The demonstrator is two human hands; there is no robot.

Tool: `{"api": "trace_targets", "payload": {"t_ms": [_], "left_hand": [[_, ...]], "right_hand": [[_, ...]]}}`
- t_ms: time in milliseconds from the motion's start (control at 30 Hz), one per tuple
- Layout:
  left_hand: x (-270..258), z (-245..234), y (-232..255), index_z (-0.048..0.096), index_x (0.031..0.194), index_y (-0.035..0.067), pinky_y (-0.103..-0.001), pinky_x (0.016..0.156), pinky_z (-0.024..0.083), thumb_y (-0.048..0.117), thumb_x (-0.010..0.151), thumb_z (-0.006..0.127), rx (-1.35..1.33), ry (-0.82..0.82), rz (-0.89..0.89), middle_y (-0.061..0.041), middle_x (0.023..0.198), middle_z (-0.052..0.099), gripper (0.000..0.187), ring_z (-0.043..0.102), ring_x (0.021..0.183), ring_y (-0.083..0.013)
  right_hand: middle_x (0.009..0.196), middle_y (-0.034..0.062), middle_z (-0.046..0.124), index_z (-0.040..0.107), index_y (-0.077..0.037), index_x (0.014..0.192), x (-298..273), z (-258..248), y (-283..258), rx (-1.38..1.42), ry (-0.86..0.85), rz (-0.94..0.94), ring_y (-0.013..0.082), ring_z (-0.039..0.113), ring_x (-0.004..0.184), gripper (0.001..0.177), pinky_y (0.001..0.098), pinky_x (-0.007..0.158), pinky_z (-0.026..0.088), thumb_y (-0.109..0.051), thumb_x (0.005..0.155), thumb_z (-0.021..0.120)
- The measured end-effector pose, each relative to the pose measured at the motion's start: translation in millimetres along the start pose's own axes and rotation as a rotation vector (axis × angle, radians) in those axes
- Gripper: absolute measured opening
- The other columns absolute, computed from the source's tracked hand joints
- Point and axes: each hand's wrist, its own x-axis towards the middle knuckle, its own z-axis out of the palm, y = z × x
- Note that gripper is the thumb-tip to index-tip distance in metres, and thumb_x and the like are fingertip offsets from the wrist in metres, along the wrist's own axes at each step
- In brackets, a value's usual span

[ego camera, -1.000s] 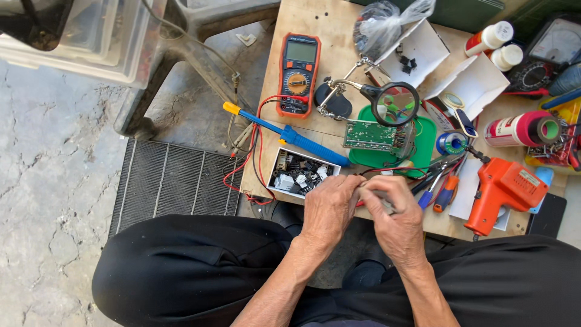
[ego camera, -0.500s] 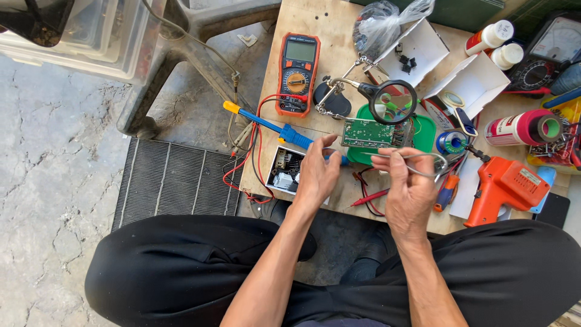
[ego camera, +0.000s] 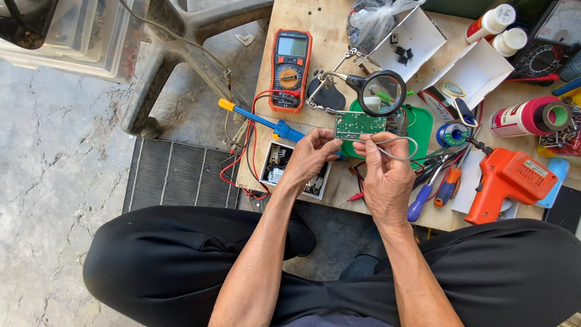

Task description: The person uses a heat gun to apply heat to a green circuit board while holding a wire with pliers. They then use a soldering iron to work on the board's components. The person also handles a multimeter and various small electronic parts on the cluttered workbench.

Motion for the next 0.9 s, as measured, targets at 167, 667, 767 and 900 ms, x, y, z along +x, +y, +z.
{"api": "trace_targets", "payload": {"t_ms": [167, 667, 767, 900], "left_hand": [[7.4, -4.7, -18.4, 0.071, 0.131, 0.001, -0.038, 0.091, 0.069, 0.032, 0.094, 0.093, -0.023, -0.019, 0.055, -0.013, 0.11, 0.081, 0.053, 0.079, 0.105, -0.0181], [9.8, -2.0, -29.4, 0.073, 0.127, 0.0, -0.039, 0.087, 0.071, 0.024, 0.096, 0.092, -0.083, 0.006, 0.1, -0.015, 0.104, 0.082, 0.044, 0.08, 0.1, -0.0191], [8.0, 0.5, -26.0, 0.074, 0.129, 0.0, -0.037, 0.086, 0.072, 0.022, 0.097, 0.09, -0.09, 0.014, 0.099, -0.016, 0.105, 0.081, 0.042, 0.078, 0.098, -0.0175], [8.4, 2.4, -28.5, 0.074, 0.127, 0.001, -0.036, 0.085, 0.072, 0.022, 0.096, 0.091, -0.092, 0.026, 0.105, -0.016, 0.104, 0.081, 0.041, 0.078, 0.097, -0.017]], "right_hand": [[0.117, 0.0245, 0.081, 0.064, 0.004, 0.121, 0.4, 6.3, 1.9, -0.1, -0.038, -0.06, 0.0307, 0.083, 0.102, 0.007, 0.0405, 0.088, 0.07, -0.001, 0.116, 0.063], [0.114, 0.0153, 0.082, 0.07, -0.007, 0.12, 5.5, 7.3, 20.2, -0.413, -0.095, -0.292, 0.0333, 0.082, 0.104, 0.006, 0.0423, 0.082, 0.07, -0.004, 0.115, 0.072], [0.112, 0.0091, 0.081, 0.074, -0.01, 0.121, 9.5, 7.6, 17.0, -0.488, -0.137, -0.351, 0.0316, 0.082, 0.105, 0.009, 0.0414, 0.085, 0.068, -0.005, 0.114, 0.076], [0.109, 0.0117, 0.081, 0.075, -0.009, 0.12, 10.9, 11.0, 26.7, -0.455, -0.141, -0.334, 0.0349, 0.081, 0.102, 0.008, 0.0436, 0.083, 0.069, -0.004, 0.113, 0.076]]}}
